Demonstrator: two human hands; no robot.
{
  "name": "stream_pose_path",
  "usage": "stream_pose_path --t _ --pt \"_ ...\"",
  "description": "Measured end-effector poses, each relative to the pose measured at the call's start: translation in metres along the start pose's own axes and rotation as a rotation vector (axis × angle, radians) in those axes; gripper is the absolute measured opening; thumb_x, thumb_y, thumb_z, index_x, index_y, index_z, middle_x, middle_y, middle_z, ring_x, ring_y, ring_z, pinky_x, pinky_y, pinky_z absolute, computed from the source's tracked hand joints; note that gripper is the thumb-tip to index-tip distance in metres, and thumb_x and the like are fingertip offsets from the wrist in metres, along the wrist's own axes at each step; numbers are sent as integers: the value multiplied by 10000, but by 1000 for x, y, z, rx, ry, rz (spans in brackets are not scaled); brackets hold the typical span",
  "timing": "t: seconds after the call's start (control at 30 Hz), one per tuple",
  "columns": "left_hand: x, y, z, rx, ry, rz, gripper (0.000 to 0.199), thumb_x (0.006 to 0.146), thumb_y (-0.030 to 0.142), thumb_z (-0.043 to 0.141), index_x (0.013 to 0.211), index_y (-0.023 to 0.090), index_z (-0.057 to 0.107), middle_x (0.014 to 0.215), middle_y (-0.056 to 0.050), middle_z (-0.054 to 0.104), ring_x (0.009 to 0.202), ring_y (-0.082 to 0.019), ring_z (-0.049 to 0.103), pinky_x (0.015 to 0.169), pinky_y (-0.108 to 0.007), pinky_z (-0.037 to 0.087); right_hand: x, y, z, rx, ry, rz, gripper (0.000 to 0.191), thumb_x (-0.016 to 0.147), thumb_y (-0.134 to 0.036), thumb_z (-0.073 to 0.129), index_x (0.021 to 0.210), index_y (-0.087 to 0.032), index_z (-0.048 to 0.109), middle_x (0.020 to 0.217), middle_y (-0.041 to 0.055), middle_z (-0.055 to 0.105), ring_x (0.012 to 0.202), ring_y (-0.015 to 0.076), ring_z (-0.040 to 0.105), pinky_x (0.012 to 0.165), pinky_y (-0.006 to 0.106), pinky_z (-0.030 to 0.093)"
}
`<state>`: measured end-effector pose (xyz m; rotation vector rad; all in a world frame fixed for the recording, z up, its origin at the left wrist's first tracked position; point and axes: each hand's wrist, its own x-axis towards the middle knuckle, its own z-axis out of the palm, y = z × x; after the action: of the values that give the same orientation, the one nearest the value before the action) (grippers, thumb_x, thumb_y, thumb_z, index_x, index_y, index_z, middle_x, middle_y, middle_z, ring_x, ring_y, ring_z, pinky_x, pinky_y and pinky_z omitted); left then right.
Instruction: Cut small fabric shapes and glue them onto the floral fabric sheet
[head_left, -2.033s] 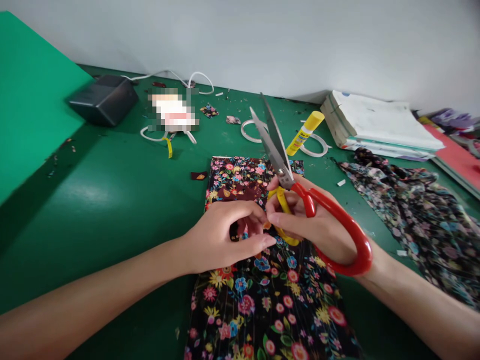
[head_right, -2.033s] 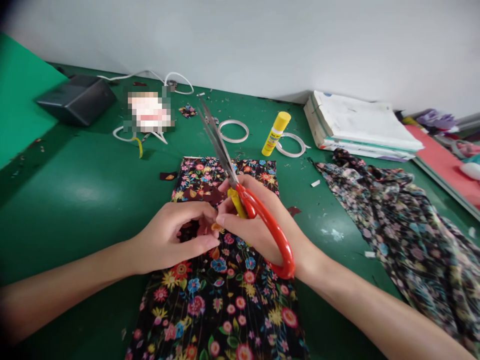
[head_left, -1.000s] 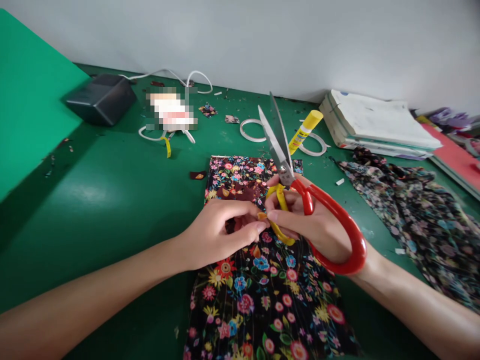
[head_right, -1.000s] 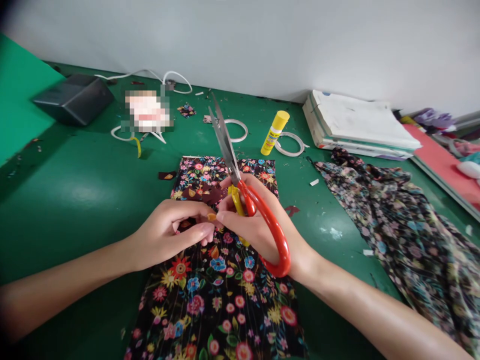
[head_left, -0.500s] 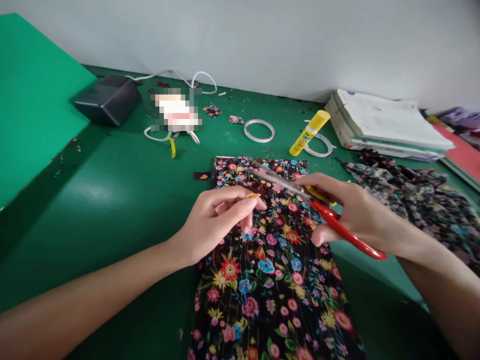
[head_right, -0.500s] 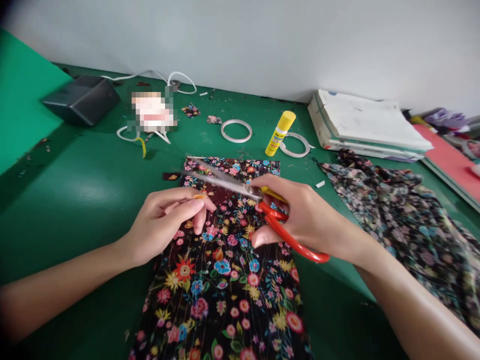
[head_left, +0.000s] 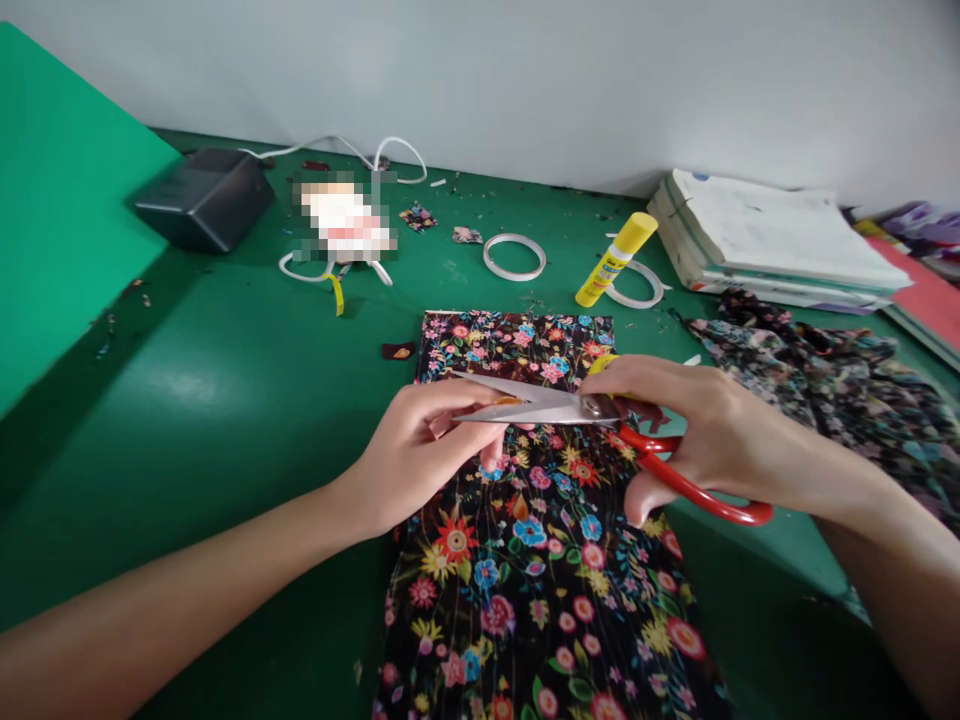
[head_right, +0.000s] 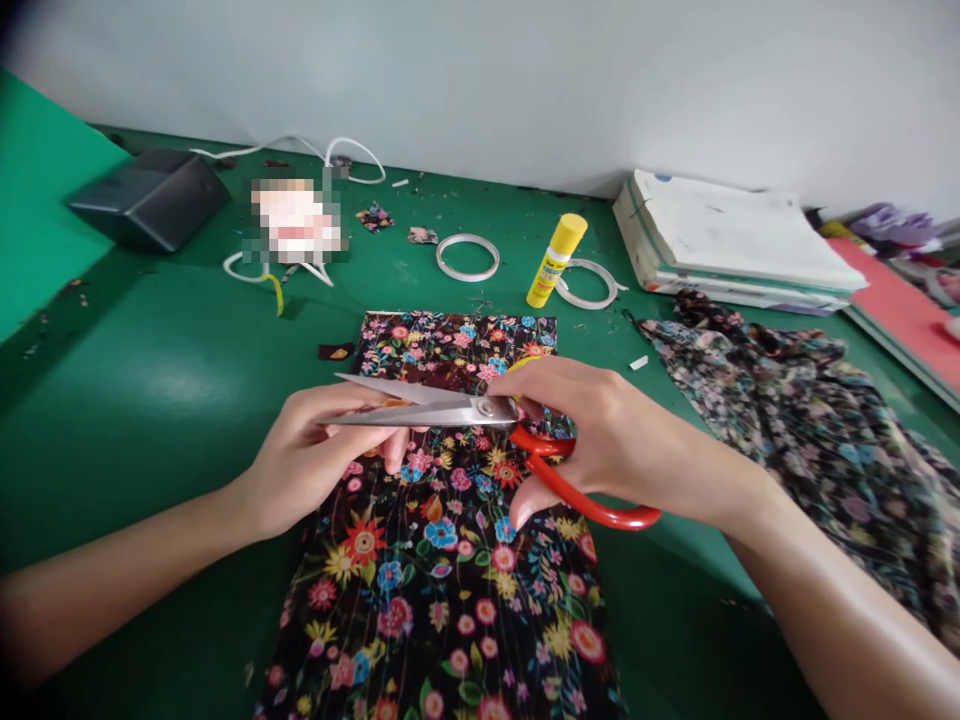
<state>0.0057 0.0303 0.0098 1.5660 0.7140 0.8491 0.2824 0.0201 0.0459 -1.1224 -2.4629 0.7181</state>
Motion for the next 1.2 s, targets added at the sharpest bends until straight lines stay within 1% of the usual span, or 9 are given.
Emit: stream_pose_path --t 0.17,0.37,0.57,0.67,0.8,0.93,1.03,1.2 --pt "2 2 -1 52 -5 11 342 961 144 541 638 172 650 632 6 657 632 -109 629 628 -216 499 3 -2 3 29 24 -13 713 678 -616 840 1251 -268 598 1109 39 683 926 216 669 831 320 544" --pt "2 1 0 52 -4 20 331 955 131 535 645 174 643 628 16 649 616 -97 615 617 -207 487 0 -3 1 32 19 -6 711 660 -619 851 1239 -288 604 1099 15 683 911 196 669 845 301 548" --pt "1 2 1 27 -2 9 320 954 150 537 652 180 638 616 16 641 609 -109 612 615 -217 500 -1 0 -1 18 19 15 725 638 -599 876 1255 -313 627 1164 30 702 1027 254 685 868 331 559" --pt "2 2 1 17 4 6 310 950 144 534 662 187 642 608 16 638 594 -116 608 602 -226 502 -1 2 0 23 2 30 725 629 -608 877 1245 -309 637 1139 30 708 974 246 694 871 340 557" --pt "2 2 0 41 4 13 335 959 151 541 639 183 634 613 12 643 607 -114 612 619 -224 499 -2 1 1 53 16 47 744 607 -588 899 1254 -320 650 1105 18 711 921 228 696 856 339 558" --pt "1 1 -1 36 -3 6 328 967 158 541 658 183 649 618 18 648 612 -104 612 619 -212 493 -2 -1 1 58 36 36 749 617 -580 896 1273 -317 649 1140 33 712 982 252 696 883 359 567" --pt "1 0 0 23 -6 -1 328 956 141 539 647 181 642 616 20 650 613 -102 622 616 -205 499 -1 -1 1 41 38 27 748 637 -596 877 1280 -292 644 1177 56 706 1033 273 690 916 378 565" --pt "1 2 0 36 -7 -26 337 946 130 542 627 179 639 612 18 660 609 -102 640 596 -200 499 0 -2 1 19 23 4 712 668 -620 847 1255 -279 630 1127 37 697 951 226 688 893 345 560"
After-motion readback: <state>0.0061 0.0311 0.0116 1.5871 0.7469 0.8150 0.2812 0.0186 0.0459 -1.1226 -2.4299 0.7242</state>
